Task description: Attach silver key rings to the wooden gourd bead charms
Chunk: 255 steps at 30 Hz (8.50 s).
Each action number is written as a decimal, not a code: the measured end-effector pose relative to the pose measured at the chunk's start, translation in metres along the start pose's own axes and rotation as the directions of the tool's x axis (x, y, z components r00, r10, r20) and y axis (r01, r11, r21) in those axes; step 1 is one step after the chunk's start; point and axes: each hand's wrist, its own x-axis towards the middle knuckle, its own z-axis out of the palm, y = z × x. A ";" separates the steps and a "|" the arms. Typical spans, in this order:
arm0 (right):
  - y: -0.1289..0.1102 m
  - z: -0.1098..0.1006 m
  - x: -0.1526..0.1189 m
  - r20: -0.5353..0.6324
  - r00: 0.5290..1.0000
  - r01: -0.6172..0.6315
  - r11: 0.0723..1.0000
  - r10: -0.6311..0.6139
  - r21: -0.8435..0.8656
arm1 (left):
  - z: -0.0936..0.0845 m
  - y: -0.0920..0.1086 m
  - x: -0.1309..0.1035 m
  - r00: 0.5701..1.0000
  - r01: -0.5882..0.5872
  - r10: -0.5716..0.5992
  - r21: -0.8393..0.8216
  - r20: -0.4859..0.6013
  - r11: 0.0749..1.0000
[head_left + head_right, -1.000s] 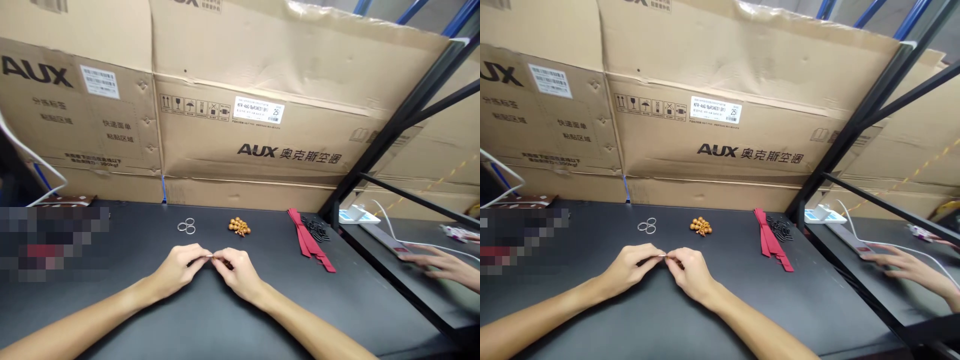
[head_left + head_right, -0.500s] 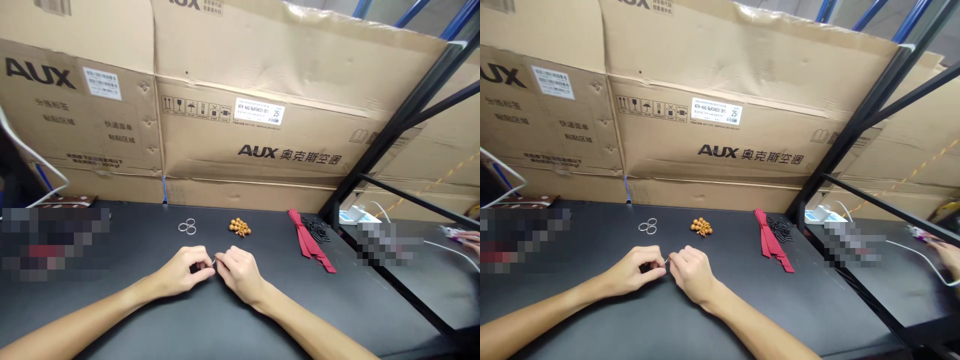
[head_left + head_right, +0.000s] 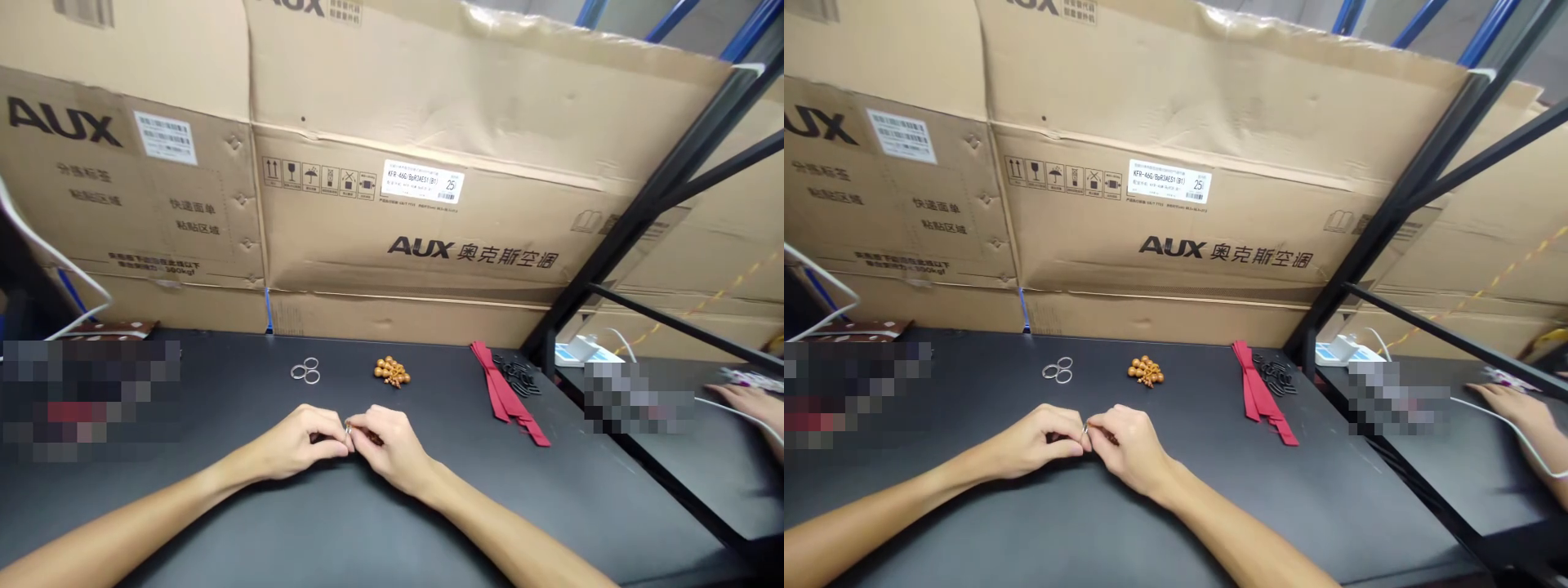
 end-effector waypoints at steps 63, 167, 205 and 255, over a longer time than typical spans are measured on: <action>-0.001 -0.011 0.007 0.294 0.866 -0.496 0.767 0.404 0.407 | 0.000 0.007 -0.001 0.994 0.078 -0.064 0.152 -0.093 0.985; 0.039 -0.037 -0.011 0.455 0.781 -0.252 0.882 0.428 -0.398 | -0.023 -0.018 -0.034 0.980 0.146 -0.201 0.699 -0.004 0.700; 0.023 -0.031 -0.007 0.384 0.910 -0.062 0.969 0.154 -0.240 | -0.018 -0.021 -0.031 0.991 0.135 -0.100 0.668 -0.091 0.732; 0.058 -0.030 -0.008 -0.063 0.920 -0.356 0.757 0.387 -0.547 | -0.022 -0.012 -0.029 0.988 0.152 -0.137 0.638 -0.074 0.755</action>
